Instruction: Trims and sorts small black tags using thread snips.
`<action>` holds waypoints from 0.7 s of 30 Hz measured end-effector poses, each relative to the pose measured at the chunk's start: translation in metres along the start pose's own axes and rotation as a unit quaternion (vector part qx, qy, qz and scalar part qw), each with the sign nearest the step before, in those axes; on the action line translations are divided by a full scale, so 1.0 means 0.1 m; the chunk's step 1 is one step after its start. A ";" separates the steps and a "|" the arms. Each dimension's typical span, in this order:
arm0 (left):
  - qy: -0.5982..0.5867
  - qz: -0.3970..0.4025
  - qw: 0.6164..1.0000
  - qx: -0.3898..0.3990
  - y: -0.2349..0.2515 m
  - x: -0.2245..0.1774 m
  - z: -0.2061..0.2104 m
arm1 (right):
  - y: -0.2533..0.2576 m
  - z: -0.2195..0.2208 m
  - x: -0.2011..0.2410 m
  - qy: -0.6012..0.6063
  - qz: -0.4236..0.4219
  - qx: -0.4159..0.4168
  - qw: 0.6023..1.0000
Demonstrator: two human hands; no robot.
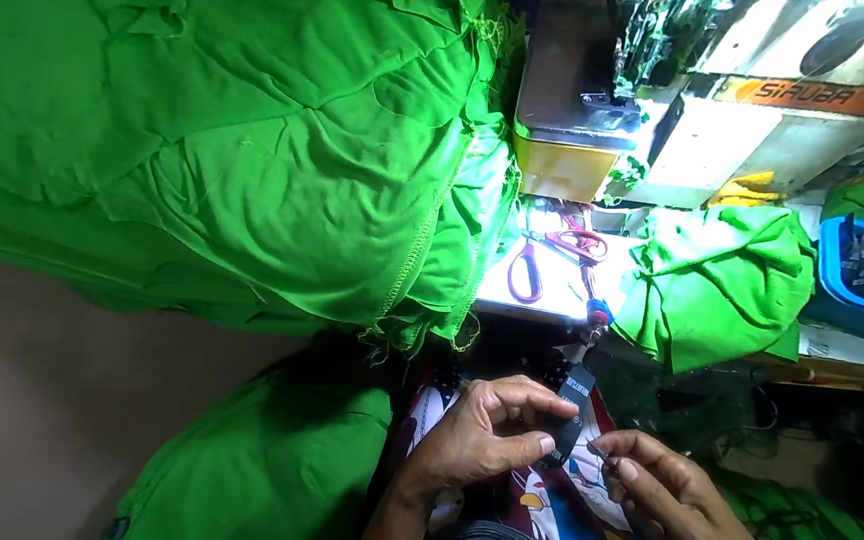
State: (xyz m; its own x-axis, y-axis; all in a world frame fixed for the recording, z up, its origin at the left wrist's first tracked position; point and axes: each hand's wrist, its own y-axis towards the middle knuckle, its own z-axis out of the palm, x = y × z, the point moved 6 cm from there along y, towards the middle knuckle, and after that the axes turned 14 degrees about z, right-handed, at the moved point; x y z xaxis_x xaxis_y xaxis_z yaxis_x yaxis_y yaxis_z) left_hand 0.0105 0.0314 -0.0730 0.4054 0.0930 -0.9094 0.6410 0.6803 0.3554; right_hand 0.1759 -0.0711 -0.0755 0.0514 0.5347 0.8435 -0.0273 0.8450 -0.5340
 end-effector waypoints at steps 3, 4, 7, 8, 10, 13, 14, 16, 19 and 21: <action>0.002 -0.005 1.000 0.006 0.00 0.01 0.01 | 0.04 0.05 -0.03 0.053 0.025 0.031 0.998; 0.002 -0.006 1.000 0.007 0.00 0.01 0.01 | 0.06 0.06 -0.04 0.063 0.028 0.038 0.997; 0.001 -0.006 1.000 0.011 0.01 0.01 0.01 | 0.10 0.08 -0.03 0.075 0.030 0.051 0.995; 0.003 -0.006 1.000 0.013 0.01 0.01 0.01 | 0.10 0.09 -0.02 0.078 0.031 0.054 0.995; 0.006 -0.008 1.000 0.019 0.00 0.02 0.02 | 0.11 0.12 -0.01 0.081 0.035 0.054 0.995; 0.012 -0.012 0.999 0.030 0.01 0.02 0.06 | 0.14 0.15 0.00 0.087 0.039 0.059 0.994; 0.014 -0.012 0.999 0.035 0.01 0.02 0.08 | 0.15 0.15 0.00 0.087 0.039 0.060 0.994; 0.019 -0.010 0.999 0.046 0.02 0.03 0.10 | 0.17 0.16 0.01 0.086 0.038 0.061 0.994; 0.028 -0.009 0.998 0.051 0.02 0.02 0.14 | 0.19 0.17 0.02 0.089 0.040 0.061 0.993; 0.034 -0.012 0.998 0.050 0.03 0.02 0.15 | 0.20 0.16 0.02 0.094 0.039 0.053 0.993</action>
State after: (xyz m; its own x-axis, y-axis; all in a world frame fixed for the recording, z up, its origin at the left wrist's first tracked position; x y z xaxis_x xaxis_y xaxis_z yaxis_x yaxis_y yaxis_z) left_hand 0.0225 0.0228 -0.0705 0.3457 0.1285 -0.9295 0.7135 0.6073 0.3493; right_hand 0.1591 -0.0528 -0.0837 0.2304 0.5970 0.7685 -0.1437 0.8019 -0.5799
